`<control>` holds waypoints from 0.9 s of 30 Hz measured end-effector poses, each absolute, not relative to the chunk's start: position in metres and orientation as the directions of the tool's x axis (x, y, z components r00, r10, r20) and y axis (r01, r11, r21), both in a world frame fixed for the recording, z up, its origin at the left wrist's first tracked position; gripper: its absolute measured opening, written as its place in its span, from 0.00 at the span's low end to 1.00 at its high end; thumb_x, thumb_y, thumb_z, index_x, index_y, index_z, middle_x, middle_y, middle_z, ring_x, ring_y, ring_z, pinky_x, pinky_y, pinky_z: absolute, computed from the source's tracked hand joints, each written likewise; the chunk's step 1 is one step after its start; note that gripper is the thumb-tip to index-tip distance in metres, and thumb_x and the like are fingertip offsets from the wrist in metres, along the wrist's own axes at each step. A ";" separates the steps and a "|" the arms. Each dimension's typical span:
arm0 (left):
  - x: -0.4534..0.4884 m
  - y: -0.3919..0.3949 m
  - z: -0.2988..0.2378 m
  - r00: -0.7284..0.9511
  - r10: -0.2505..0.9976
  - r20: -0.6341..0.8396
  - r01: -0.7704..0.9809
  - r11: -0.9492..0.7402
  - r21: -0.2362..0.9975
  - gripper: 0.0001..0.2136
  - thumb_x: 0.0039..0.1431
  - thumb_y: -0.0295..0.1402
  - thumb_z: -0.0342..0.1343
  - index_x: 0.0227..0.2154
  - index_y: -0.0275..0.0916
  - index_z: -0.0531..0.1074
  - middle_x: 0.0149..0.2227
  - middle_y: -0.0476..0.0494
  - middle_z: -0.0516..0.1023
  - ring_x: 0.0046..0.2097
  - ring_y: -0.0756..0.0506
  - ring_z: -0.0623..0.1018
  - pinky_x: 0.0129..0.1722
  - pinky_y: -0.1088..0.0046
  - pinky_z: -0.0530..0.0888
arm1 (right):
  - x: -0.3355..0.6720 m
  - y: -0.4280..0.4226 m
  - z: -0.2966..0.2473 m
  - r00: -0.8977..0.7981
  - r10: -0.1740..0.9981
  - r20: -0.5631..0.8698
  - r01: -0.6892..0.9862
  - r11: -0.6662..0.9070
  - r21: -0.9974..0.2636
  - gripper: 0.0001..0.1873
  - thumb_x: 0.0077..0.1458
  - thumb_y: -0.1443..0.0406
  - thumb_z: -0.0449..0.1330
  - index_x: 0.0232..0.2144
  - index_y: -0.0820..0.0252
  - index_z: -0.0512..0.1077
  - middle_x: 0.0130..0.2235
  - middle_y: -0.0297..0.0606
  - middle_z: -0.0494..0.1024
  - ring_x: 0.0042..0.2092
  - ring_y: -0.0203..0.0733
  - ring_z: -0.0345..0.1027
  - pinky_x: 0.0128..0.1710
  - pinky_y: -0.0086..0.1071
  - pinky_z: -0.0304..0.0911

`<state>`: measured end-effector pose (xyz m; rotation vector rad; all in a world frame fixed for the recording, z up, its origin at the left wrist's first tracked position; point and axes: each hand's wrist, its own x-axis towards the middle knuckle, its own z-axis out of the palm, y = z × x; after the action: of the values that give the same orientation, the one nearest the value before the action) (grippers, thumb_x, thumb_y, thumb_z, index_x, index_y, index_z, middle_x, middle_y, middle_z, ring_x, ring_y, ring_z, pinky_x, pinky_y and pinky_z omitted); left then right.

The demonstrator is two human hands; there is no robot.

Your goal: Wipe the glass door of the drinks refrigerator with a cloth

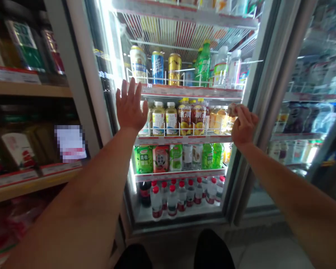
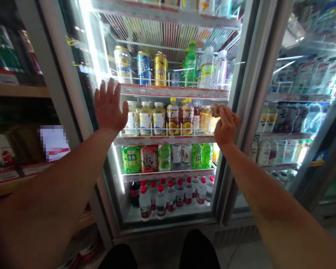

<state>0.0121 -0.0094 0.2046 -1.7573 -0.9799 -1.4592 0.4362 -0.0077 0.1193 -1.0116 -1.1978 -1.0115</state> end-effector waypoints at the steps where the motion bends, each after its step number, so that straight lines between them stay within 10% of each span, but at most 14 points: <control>1: 0.012 -0.010 0.204 0.106 0.139 0.985 0.861 -0.508 -0.021 0.30 0.66 0.42 0.48 0.70 0.47 0.55 0.73 0.55 0.46 0.74 0.43 0.41 0.75 0.55 0.38 | 0.435 -0.008 0.108 0.095 -0.078 0.992 0.968 0.240 -0.074 0.26 0.64 0.69 0.45 0.59 0.60 0.72 0.61 0.44 0.73 0.60 0.49 0.66 0.61 0.49 0.60; 27: 0.010 -0.008 0.204 0.138 0.140 0.981 0.879 -0.473 -0.056 0.30 0.67 0.41 0.47 0.70 0.44 0.52 0.74 0.54 0.43 0.74 0.43 0.39 0.75 0.52 0.38 | 0.362 -0.018 0.119 -0.172 0.014 0.985 0.913 0.376 0.155 0.24 0.70 0.66 0.45 0.61 0.50 0.71 0.63 0.32 0.71 0.65 0.51 0.60 0.66 0.51 0.59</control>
<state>0.0103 -0.0079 0.2035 -1.7416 -0.9862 -1.3904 0.3617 -0.0178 0.1188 -0.8674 -1.5215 -1.0116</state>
